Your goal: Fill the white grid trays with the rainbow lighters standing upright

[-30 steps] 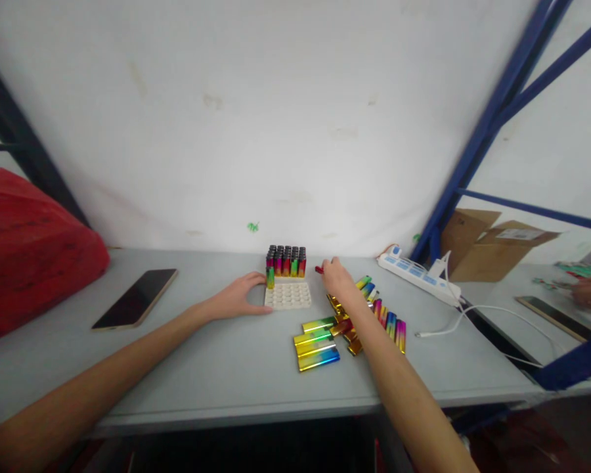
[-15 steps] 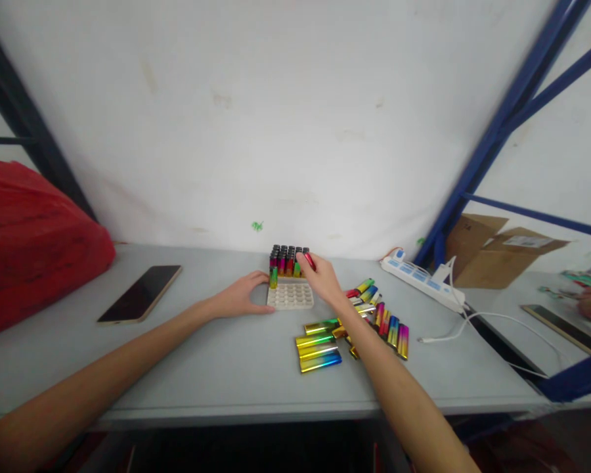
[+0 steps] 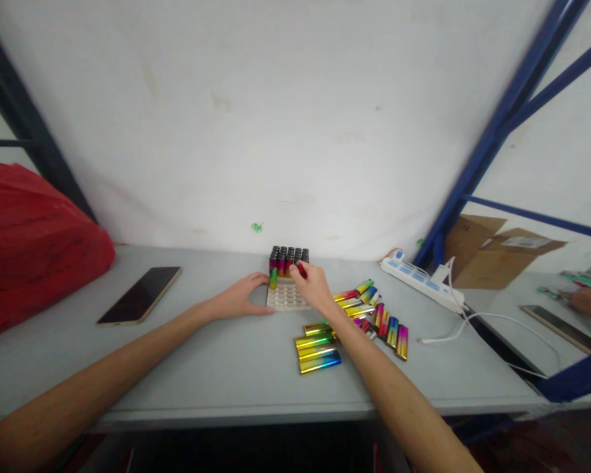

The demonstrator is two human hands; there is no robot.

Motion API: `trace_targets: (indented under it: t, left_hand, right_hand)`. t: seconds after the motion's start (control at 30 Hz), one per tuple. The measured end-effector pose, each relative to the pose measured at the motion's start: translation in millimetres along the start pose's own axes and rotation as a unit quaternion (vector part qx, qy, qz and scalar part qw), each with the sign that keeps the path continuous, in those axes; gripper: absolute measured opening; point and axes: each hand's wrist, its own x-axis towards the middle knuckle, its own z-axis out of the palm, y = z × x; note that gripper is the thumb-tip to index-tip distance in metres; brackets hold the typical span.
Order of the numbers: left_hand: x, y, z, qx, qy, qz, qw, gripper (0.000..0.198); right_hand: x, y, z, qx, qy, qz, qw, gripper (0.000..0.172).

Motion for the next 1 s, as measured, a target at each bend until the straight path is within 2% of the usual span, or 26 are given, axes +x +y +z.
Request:
trace_targets:
  t: [0.17, 0.33, 0.43, 0.6, 0.8, 0.9, 1.0]
  left_hand:
    - [0.0, -0.6, 0.2, 0.0, 0.001, 0.003, 1.0, 0.065]
    - [0.6, -2.2, 0.9, 0.007, 0.0, 0.006, 1.0, 0.066]
    - [0.8, -1.8, 0.8, 0.01, -0.005, 0.0, 1.0, 0.067]
    - [0.5, -0.2, 0.0, 0.009, -0.008, 0.002, 1.0, 0.067]
    - [0.9, -1.0, 0.2, 0.007, -0.009, 0.002, 1.0, 0.066]
    - [1.3, -1.1, 0.4, 0.006, -0.003, 0.005, 1.0, 0.065]
    - [1.5, -1.2, 0.6, 0.005, -0.001, 0.007, 1.0, 0.065]
  right_hand:
    - [-2.7, 0.7, -0.7, -0.005, -0.046, -0.04, 0.998, 0.038]
    - [-3.6, 2.9, 1.5, -0.074, -0.075, -0.153, 0.983, 0.041]
    - [-3.7, 3.2, 2.0, -0.089, -0.104, -0.134, 0.982, 0.04]
    - [-3.6, 4.8, 6.4, -0.062, -0.152, -0.083, 0.983, 0.027]
    - [-3.7, 5.9, 13.3, -0.123, -0.175, -0.132, 0.968, 0.016]
    - [-3.7, 4.6, 14.2, -0.161, -0.18, -0.16, 0.957, 0.017]
    - [-4.2, 1.3, 17.2, -0.229, -0.179, -0.152, 0.945, 0.023]
